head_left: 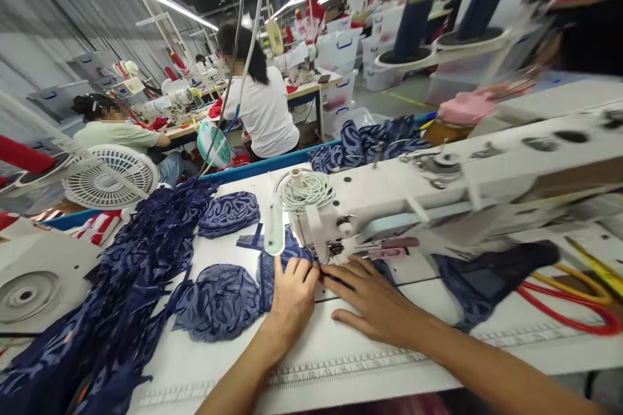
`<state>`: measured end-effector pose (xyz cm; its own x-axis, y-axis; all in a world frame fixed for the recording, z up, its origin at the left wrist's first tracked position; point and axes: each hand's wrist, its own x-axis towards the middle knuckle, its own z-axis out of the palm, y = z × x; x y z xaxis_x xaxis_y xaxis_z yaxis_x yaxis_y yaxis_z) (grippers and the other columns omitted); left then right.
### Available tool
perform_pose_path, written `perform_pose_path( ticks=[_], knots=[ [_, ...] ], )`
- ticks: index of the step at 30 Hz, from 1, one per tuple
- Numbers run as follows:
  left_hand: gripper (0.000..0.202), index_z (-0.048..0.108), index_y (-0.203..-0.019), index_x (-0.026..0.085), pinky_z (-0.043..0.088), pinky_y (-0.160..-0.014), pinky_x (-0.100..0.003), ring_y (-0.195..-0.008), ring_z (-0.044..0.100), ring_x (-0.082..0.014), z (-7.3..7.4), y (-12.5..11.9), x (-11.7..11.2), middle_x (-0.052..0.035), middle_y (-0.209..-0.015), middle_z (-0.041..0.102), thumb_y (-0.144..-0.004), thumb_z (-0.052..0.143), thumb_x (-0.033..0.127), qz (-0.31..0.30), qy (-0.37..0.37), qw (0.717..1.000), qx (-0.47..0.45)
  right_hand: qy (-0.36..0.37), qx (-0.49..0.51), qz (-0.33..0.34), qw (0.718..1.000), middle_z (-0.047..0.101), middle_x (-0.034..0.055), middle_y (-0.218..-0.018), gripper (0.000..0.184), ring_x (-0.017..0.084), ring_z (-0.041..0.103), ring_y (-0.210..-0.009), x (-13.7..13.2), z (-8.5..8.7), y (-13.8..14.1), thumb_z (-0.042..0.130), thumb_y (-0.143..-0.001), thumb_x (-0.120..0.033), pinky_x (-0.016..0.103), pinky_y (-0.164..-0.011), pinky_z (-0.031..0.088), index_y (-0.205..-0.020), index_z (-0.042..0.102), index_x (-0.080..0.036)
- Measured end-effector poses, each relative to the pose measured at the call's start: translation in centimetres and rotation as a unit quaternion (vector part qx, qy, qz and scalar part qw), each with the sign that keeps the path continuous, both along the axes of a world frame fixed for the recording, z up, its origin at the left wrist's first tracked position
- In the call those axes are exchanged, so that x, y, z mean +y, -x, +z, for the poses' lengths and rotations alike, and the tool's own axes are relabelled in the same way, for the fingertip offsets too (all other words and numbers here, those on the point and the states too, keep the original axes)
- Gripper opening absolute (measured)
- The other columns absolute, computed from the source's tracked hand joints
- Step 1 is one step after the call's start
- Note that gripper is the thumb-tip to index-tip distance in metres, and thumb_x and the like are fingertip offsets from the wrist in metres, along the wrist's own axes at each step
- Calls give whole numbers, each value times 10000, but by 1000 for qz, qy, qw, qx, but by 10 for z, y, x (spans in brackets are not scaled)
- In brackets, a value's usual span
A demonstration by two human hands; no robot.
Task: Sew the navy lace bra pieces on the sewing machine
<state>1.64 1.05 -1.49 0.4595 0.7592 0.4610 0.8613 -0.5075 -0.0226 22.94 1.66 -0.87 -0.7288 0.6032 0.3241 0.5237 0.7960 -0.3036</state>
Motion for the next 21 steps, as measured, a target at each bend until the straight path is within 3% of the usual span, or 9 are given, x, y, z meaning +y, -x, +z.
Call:
perform_pose_path(
  ticks=[8,21],
  knots=[
    [322,615,-1128,215,290,-1145,-628,-959,574,-215,-3,0,-6,-27,-976,649,-905,480,26,20,15,1000,-1,-19,-25,-8,999,541,125,-1443,488,266,456,-1342,-7,1,0,573,-962,-434,520,-1151,283,-1397,535,-215],
    [288,649,-1064,215,329,-1126,-580,-978,562,-231,-4,2,-8,-38,-983,640,-902,482,46,30,13,999,8,-76,-31,-7,997,568,102,-1406,442,259,492,-1291,-11,-2,4,578,-957,-420,472,-1091,378,-1357,569,-235]
  ],
)
